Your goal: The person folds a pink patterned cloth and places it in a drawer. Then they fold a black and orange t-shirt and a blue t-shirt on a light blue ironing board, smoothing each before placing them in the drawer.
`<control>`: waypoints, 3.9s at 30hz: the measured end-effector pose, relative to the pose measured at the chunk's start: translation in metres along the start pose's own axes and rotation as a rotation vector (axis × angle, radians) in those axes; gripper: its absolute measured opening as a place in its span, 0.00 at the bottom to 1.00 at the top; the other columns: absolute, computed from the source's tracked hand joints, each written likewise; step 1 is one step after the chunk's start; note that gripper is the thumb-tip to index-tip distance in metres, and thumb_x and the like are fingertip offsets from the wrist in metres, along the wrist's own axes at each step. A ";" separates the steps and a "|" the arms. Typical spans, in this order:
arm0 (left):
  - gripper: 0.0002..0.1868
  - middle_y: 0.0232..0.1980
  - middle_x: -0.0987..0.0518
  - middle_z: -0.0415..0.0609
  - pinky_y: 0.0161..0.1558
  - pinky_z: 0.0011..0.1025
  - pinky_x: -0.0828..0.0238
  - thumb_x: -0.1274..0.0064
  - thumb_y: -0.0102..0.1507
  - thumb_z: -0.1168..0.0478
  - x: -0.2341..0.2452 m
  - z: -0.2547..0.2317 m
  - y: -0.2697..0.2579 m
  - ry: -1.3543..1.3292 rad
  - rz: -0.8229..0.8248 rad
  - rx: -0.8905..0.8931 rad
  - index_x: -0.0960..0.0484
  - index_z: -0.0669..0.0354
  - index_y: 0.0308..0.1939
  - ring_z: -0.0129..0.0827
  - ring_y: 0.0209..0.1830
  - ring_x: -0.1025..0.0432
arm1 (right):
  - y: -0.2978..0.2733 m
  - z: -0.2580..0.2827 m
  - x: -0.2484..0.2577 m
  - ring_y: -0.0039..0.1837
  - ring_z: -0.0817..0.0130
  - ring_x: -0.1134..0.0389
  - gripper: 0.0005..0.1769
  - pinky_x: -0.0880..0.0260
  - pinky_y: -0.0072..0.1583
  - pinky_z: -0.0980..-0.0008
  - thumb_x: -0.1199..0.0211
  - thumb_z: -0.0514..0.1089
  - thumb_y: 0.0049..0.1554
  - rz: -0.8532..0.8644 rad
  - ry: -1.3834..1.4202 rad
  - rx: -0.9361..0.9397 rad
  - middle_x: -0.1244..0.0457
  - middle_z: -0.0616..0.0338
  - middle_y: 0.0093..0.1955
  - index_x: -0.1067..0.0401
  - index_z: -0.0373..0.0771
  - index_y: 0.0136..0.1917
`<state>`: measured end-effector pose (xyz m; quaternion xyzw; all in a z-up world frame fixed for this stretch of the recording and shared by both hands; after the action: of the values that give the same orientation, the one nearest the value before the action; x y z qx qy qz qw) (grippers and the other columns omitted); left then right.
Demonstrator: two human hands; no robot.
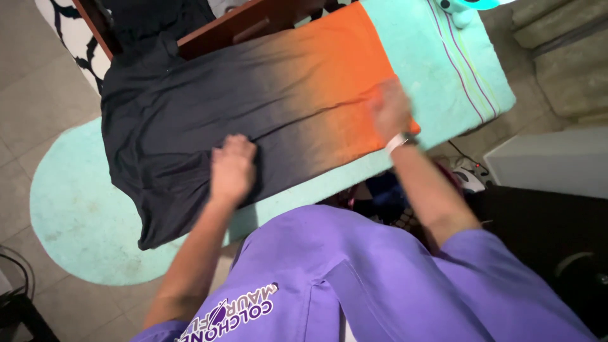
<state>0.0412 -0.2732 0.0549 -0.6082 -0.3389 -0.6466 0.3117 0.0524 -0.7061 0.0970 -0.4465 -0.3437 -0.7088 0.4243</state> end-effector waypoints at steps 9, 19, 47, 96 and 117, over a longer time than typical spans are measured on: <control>0.43 0.88 0.57 0.41 0.77 0.65 0.66 0.59 0.65 0.30 -0.021 -0.087 -0.022 -0.251 0.309 -0.137 0.49 0.32 0.82 0.41 0.87 0.66 | -0.159 0.111 -0.083 0.85 0.49 0.56 0.47 0.54 0.73 0.24 0.51 0.76 0.61 0.328 -0.143 0.702 0.55 0.48 0.86 0.46 0.47 0.83; 0.42 0.88 0.59 0.38 0.79 0.62 0.66 0.61 0.66 0.30 -0.029 -0.079 -0.041 -0.230 0.347 -0.087 0.51 0.29 0.82 0.38 0.87 0.67 | -0.077 -0.088 -0.052 0.86 0.58 0.61 0.47 0.62 0.72 0.25 0.52 0.74 0.64 0.011 -0.361 0.196 0.60 0.56 0.88 0.54 0.49 0.86; 0.13 0.52 0.24 0.42 0.54 0.37 0.25 0.39 0.60 0.57 -0.019 0.170 -0.227 -0.173 -0.402 0.883 0.17 0.43 0.49 0.41 0.52 0.27 | -0.233 0.305 -0.171 0.85 0.58 0.53 0.47 0.62 0.77 0.27 0.63 0.82 0.60 0.515 -0.078 1.394 0.54 0.58 0.86 0.52 0.60 0.84; 0.29 0.80 0.36 0.43 0.73 0.51 0.54 0.52 0.67 0.43 -0.032 0.092 -0.179 -0.169 -0.220 0.234 0.29 0.37 0.72 0.39 0.80 0.45 | -0.247 0.304 -0.168 0.84 0.57 0.53 0.51 0.56 0.76 0.35 0.68 0.85 0.59 0.387 0.030 1.300 0.53 0.54 0.85 0.48 0.55 0.83; 0.19 0.56 0.22 0.45 0.55 0.35 0.25 0.44 0.58 0.54 -0.040 0.015 -0.094 -0.339 -0.540 -0.067 0.18 0.48 0.54 0.42 0.55 0.24 | -0.221 0.251 -0.142 0.86 0.58 0.57 0.46 0.59 0.77 0.30 0.55 0.77 0.61 0.388 -0.156 1.104 0.56 0.56 0.87 0.48 0.49 0.82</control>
<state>-0.0240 -0.2073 0.0100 -0.6054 -0.5137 -0.6061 0.0479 -0.0283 -0.3576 0.0338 -0.2652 -0.6039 -0.2995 0.6894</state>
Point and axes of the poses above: each hand's wrist, its own y-axis towards the middle knuckle, its own x-axis out of the back of the hand, z = x × y, the point moved 6 cm from there along y, towards the middle knuckle
